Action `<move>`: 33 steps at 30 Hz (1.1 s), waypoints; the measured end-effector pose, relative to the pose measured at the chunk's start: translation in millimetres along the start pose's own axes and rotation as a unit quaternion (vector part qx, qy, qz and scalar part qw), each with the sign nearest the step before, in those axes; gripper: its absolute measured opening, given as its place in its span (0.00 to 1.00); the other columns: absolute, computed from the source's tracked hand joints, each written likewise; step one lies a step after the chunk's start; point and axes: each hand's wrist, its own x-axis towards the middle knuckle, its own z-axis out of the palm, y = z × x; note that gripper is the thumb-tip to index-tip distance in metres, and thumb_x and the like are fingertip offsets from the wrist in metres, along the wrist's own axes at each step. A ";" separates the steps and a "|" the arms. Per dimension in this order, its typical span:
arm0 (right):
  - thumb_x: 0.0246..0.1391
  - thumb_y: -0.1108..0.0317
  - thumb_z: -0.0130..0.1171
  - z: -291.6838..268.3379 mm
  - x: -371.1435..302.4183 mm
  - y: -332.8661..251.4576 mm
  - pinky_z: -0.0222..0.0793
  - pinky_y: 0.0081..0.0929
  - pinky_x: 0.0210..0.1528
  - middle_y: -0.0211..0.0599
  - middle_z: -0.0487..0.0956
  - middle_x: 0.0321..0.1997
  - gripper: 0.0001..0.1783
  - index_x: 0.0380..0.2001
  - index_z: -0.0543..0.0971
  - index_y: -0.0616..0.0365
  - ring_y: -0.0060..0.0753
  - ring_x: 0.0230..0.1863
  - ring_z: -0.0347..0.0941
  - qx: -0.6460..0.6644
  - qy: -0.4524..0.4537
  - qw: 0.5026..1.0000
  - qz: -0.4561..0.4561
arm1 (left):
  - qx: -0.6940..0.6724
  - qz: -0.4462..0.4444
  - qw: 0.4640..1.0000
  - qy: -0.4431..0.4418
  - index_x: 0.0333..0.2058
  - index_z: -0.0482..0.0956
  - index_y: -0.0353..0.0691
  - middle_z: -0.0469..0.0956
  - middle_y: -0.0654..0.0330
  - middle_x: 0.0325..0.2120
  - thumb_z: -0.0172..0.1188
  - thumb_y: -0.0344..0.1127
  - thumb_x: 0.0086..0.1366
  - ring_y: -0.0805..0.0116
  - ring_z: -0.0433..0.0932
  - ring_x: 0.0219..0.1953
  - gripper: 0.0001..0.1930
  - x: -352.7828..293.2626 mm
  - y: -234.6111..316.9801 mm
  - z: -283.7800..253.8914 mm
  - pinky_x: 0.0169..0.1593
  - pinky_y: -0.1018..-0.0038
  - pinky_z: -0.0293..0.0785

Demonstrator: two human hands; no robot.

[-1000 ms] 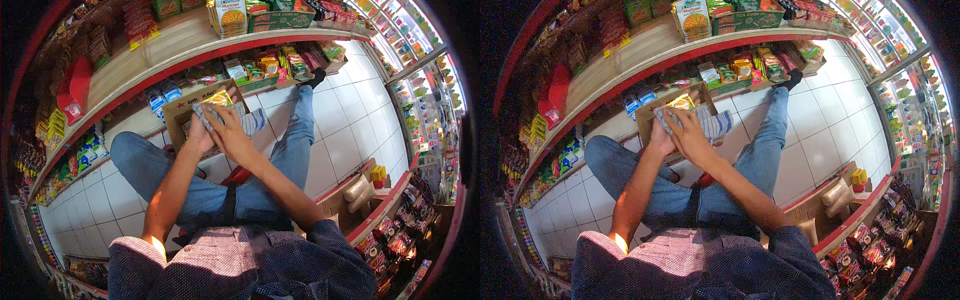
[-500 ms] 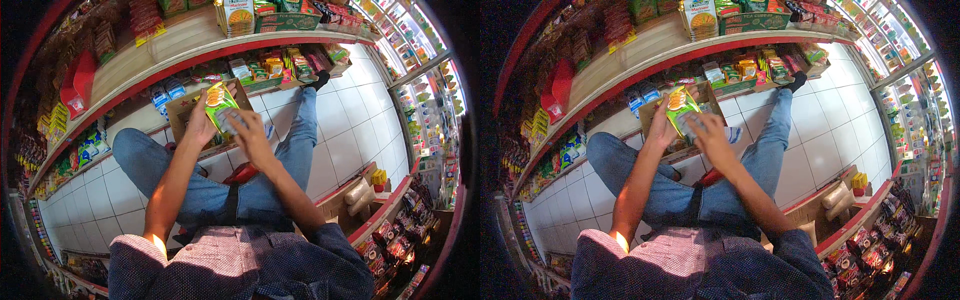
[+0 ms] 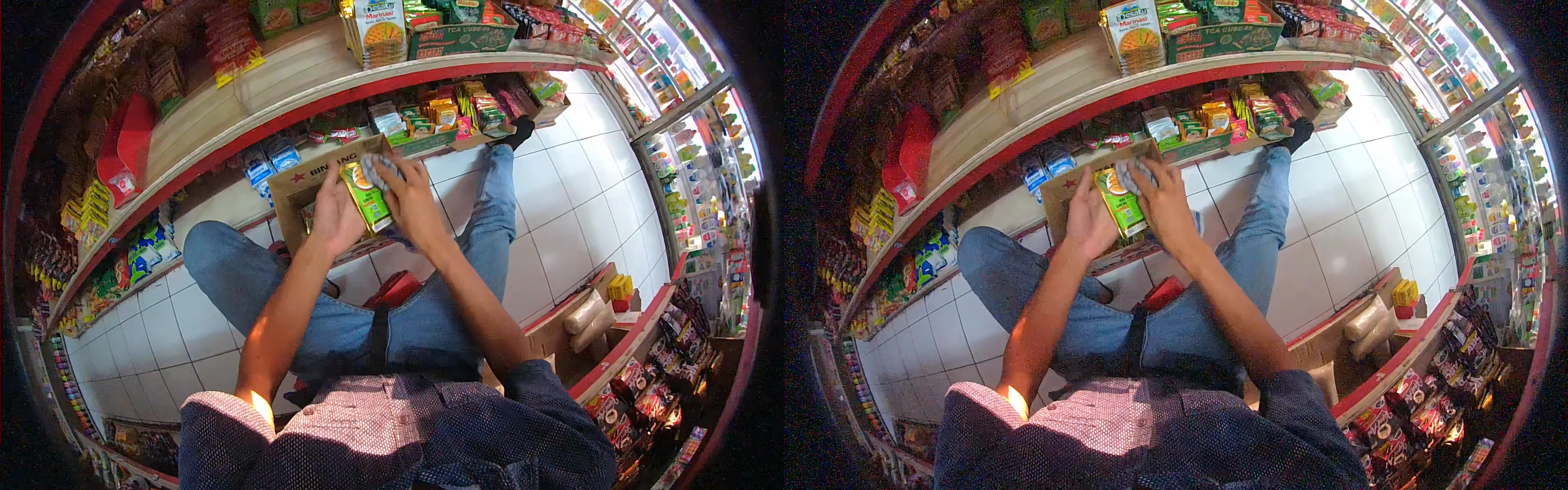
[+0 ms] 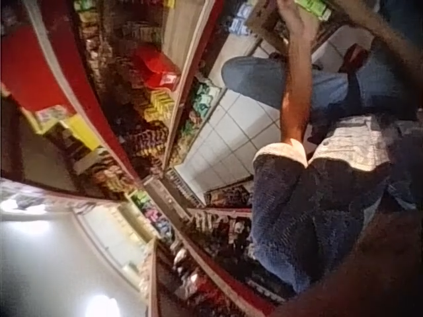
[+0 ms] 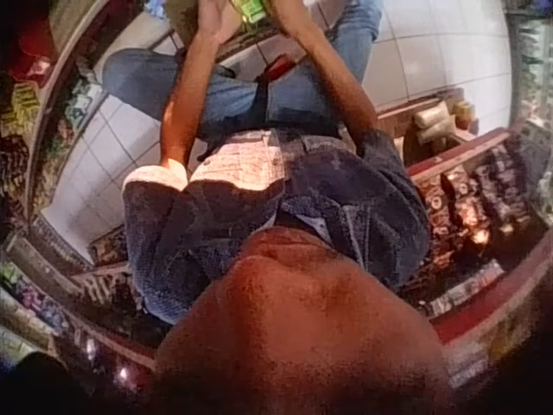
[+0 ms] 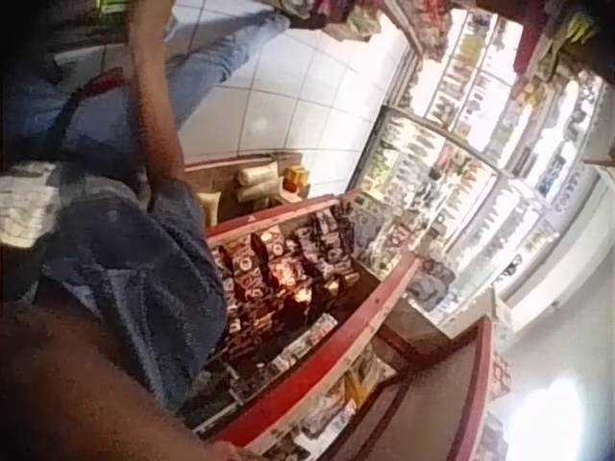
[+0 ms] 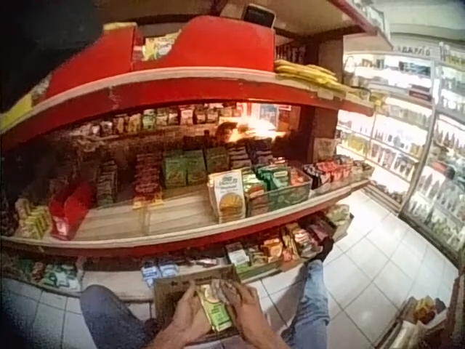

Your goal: Wiping down small condiment or spice packets with a cloth and organizing them in a box.

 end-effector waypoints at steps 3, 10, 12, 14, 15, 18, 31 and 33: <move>0.47 0.77 0.64 6.2 -29.8 -17.2 0.61 0.46 0.66 0.48 0.70 0.63 0.35 0.63 0.72 0.58 0.56 0.61 0.63 0.077 -0.013 0.997 -0.025 | -0.006 0.052 0.995 0.083 0.67 0.60 0.37 0.69 0.46 0.64 0.37 0.67 0.74 0.52 0.66 0.66 0.39 4.4 3.7 -0.9 0.69 0.56 0.61; 0.56 0.67 0.67 -12.4 -25.7 -9.3 0.67 0.43 0.62 0.47 0.72 0.61 0.31 0.62 0.71 0.59 0.54 0.59 0.67 0.100 -0.027 0.990 -0.090 | 0.028 0.038 0.998 0.043 0.66 0.60 0.38 0.66 0.43 0.66 0.34 0.51 0.80 0.52 0.63 0.69 0.27 9.3 -4.5 -8.3 0.72 0.57 0.59; 0.57 0.68 0.66 -15.0 -28.2 -2.1 0.69 0.41 0.58 0.47 0.75 0.56 0.27 0.58 0.74 0.60 0.53 0.54 0.71 0.157 0.017 0.988 0.002 | 0.065 0.029 0.995 0.074 0.63 0.65 0.39 0.70 0.49 0.62 0.45 0.40 0.78 0.61 0.67 0.66 0.20 9.1 -5.0 -11.3 0.69 0.61 0.64; 0.59 0.69 0.65 -11.4 -29.7 1.9 0.74 0.31 0.43 0.41 0.83 0.38 0.13 0.45 0.80 0.64 0.39 0.36 0.79 0.242 0.129 0.952 0.138 | 0.169 0.049 0.981 0.083 0.62 0.66 0.39 0.71 0.51 0.61 0.49 0.37 0.76 0.64 0.68 0.65 0.19 6.3 -9.8 0.2 0.66 0.64 0.67; 0.59 0.69 0.65 -11.7 -29.3 6.2 0.74 0.31 0.43 0.41 0.83 0.38 0.13 0.45 0.80 0.64 0.39 0.36 0.79 0.243 0.132 0.951 0.140 | 0.267 0.070 0.957 0.092 0.61 0.67 0.39 0.72 0.53 0.60 0.54 0.33 0.74 0.68 0.70 0.63 0.19 6.2 -12.5 4.6 0.64 0.67 0.70; 0.60 0.63 0.67 -19.8 -26.8 12.7 0.69 0.20 0.35 0.27 0.81 0.28 0.13 0.36 0.81 0.64 0.13 0.31 0.71 0.352 0.148 0.882 0.276 | 0.366 0.084 0.921 0.106 0.59 0.70 0.38 0.78 0.57 0.54 0.62 0.32 0.70 0.71 0.77 0.54 0.21 6.6 -11.2 6.0 0.57 0.73 0.73; 0.62 0.56 0.65 -32.7 -49.2 36.4 0.69 0.23 0.35 0.24 0.78 0.25 0.16 0.32 0.81 0.60 0.16 0.29 0.70 0.408 0.076 0.849 0.326 | 0.537 0.332 0.772 0.073 0.52 0.76 0.28 0.84 0.57 0.44 0.63 0.28 0.69 0.72 0.81 0.45 0.16 62.5 59.1 52.5 0.50 0.73 0.77; 0.63 0.58 0.63 -39.3 -51.4 33.8 0.70 0.24 0.38 0.26 0.78 0.29 0.14 0.39 0.79 0.59 0.18 0.32 0.71 0.402 0.024 0.859 0.315 | 0.603 0.379 0.698 0.075 0.50 0.77 0.26 0.84 0.58 0.43 0.62 0.30 0.70 0.73 0.80 0.43 0.15 79.6 90.7 69.5 0.49 0.74 0.75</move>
